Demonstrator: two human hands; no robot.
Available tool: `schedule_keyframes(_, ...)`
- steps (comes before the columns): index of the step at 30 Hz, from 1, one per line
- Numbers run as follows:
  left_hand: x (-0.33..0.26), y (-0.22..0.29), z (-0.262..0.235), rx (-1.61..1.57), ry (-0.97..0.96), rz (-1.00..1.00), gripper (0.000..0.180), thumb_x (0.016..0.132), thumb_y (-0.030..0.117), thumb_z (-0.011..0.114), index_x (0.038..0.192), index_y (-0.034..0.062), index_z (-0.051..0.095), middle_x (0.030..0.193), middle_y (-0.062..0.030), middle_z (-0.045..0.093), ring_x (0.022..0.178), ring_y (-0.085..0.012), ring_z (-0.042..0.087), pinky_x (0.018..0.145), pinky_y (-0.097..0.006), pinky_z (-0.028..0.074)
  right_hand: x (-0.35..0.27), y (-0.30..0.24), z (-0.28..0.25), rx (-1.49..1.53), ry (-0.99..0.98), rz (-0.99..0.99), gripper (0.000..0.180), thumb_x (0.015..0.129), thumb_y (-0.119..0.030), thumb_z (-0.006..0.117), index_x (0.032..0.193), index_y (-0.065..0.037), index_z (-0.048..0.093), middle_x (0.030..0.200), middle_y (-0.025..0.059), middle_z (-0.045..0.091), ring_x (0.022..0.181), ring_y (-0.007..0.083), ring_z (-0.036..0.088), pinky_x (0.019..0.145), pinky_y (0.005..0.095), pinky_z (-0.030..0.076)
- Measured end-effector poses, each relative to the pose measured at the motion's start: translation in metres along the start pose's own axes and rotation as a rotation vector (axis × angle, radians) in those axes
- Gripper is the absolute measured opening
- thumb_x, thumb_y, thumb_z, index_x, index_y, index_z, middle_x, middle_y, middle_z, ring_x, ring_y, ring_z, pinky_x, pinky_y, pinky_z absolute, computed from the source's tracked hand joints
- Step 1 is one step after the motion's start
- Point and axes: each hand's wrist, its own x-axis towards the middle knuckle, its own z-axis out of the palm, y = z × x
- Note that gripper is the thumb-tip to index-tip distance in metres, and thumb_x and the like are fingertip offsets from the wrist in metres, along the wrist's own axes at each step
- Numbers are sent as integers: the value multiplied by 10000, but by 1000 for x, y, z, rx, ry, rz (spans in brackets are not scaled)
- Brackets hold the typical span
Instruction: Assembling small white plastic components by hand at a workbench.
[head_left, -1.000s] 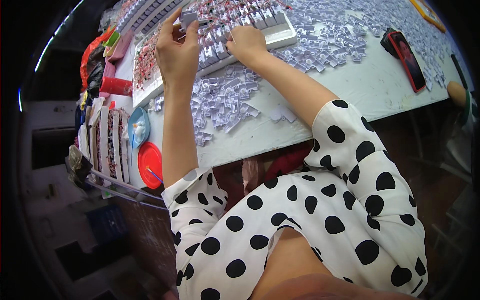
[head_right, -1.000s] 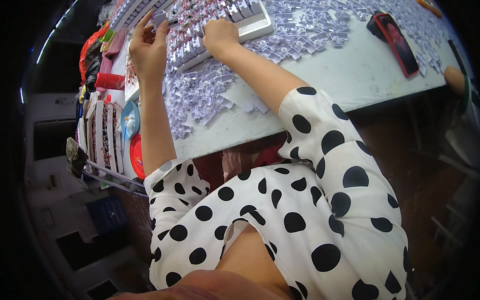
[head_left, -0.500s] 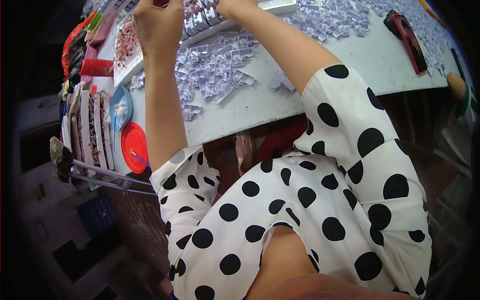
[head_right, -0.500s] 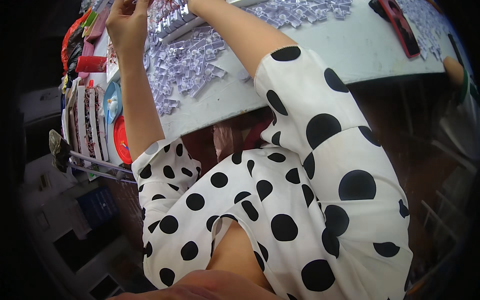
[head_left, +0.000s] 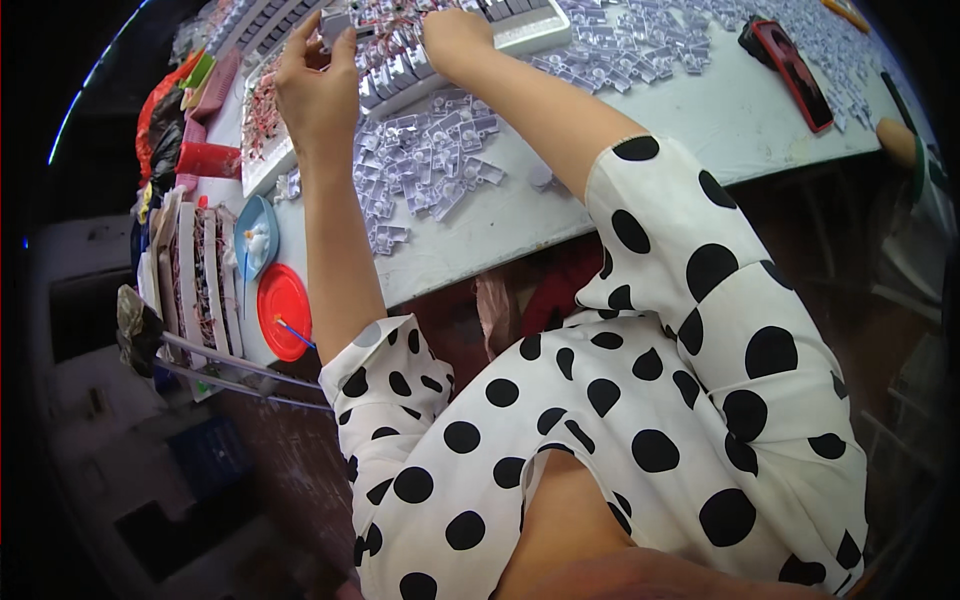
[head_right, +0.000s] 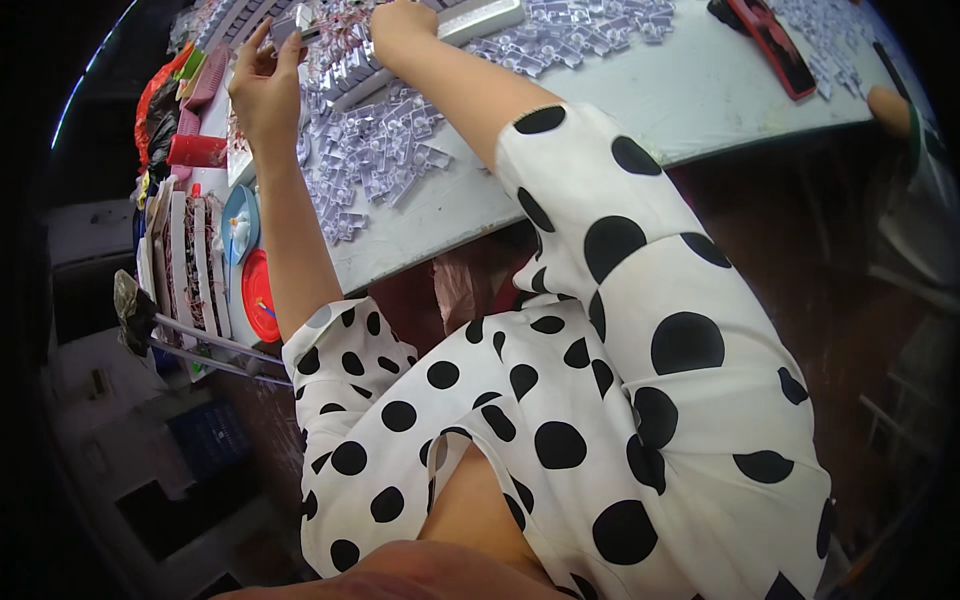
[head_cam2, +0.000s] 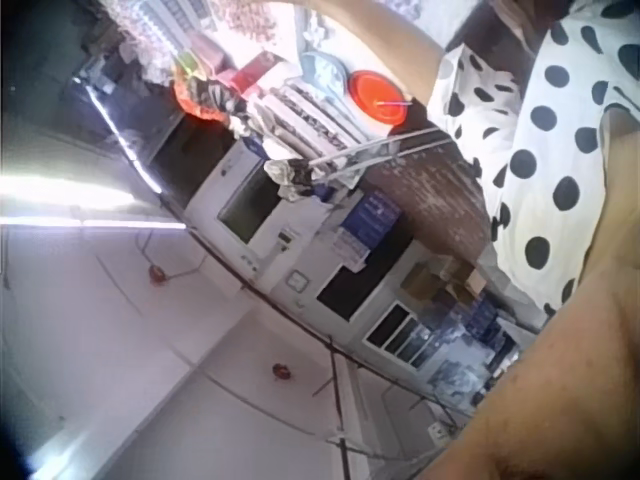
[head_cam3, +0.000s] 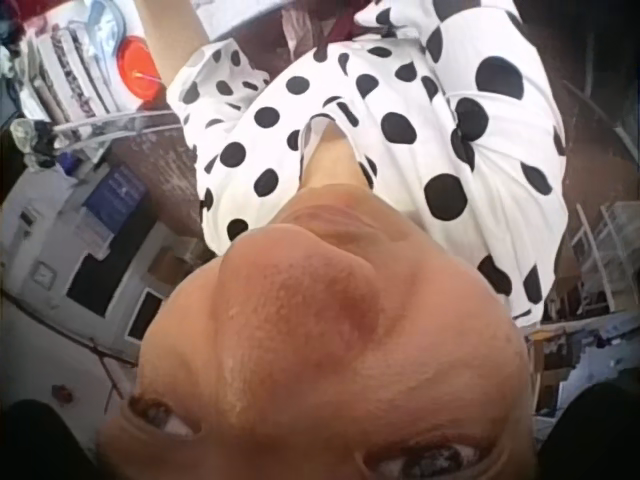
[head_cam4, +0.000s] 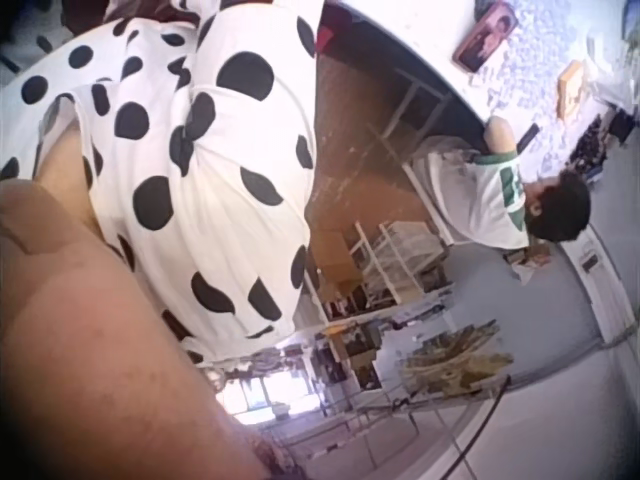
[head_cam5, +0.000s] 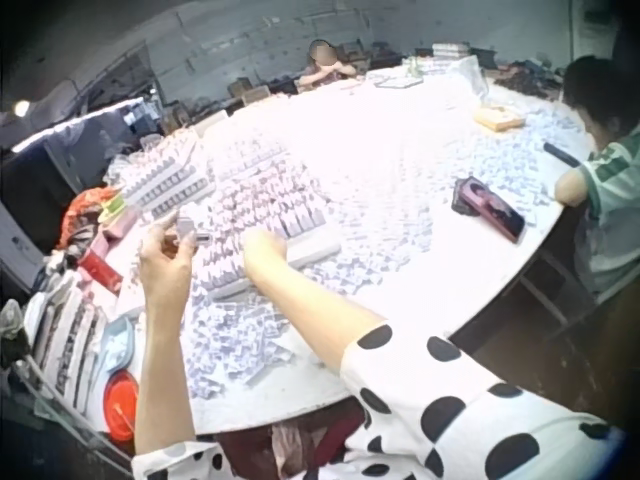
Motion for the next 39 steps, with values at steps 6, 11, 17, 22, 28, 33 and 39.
schedule_keyframes(6, 0, 25, -6, 90, 103, -6, 397, 870, 82, 726, 1258, 38, 650, 896, -66, 661, 705, -112, 586, 666, -266, 508, -21, -2, -20, 135, -1, -4, 188, 805, -167, 678, 953, -88, 764, 948, 180, 728, 919, 358, 701, 824, 440, 553)
schedule_keyframes(11, 11, 19, 3, 101, 73, -82, 413, 851, 104, 741, 1251, 52, 655, 963, -112, 675, 796, -167, 649, 724, -305, 535, -19, 21, -10, 252, 106, -100, 204, 810, -187, 702, 972, -77, 761, 954, 153, 730, 933, 330, 690, 852, 420, 534)
schedule_keyframes(17, 15, 20, 15, 58, 99, -15, 418, 844, 101, 739, 1244, 25, 647, 954, -130, 687, 798, -177, 660, 717, -312, 534, -20, 33, -10, 353, 64, -152, 206, 807, -165, 707, 978, -61, 754, 951, 143, 731, 934, 309, 692, 862, 398, 533)
schedule_keyframes(22, 6, 30, 23, 93, -107, -134, 395, 844, 107, 745, 1220, 23, 656, 871, -126, 698, 731, -155, 647, 632, -301, 502, -4, 43, -18, 452, 92, -203, 210, 780, -143, 707, 974, -86, 764, 947, 148, 735, 895, 322, 707, 809, 420, 547)
schedule_keyframes(28, -12, 35, 46, 189, -239, -79, 448, 808, 315, 797, 1155, 43, 723, 776, -86, 724, 707, -151, 681, 685, -288, 525, 6, 34, -58, 319, 70, -223, 123, 755, -130, 673, 817, -70, 759, 849, 218, 706, 832, 356, 703, 754, 433, 554)
schedule_keyframes(33, -16, 32, 56, 338, -330, -100, 415, 836, 285, 728, 1170, 40, 706, 800, -138, 718, 751, -282, 702, 742, -390, 539, 39, 29, -54, 23, -61, -503, 145, 722, -151, 687, 799, -49, 754, 814, 214, 707, 810, 357, 704, 755, 438, 556)
schedule_keyframes(39, -16, 31, 68, 363, -265, -62, 375, 864, 246, 712, 1165, 24, 698, 773, -151, 706, 703, -290, 687, 709, -400, 535, 33, 14, -92, -74, -211, -481, 213, 770, -179, 705, 959, -108, 771, 935, 175, 733, 884, 345, 708, 773, 446, 554)
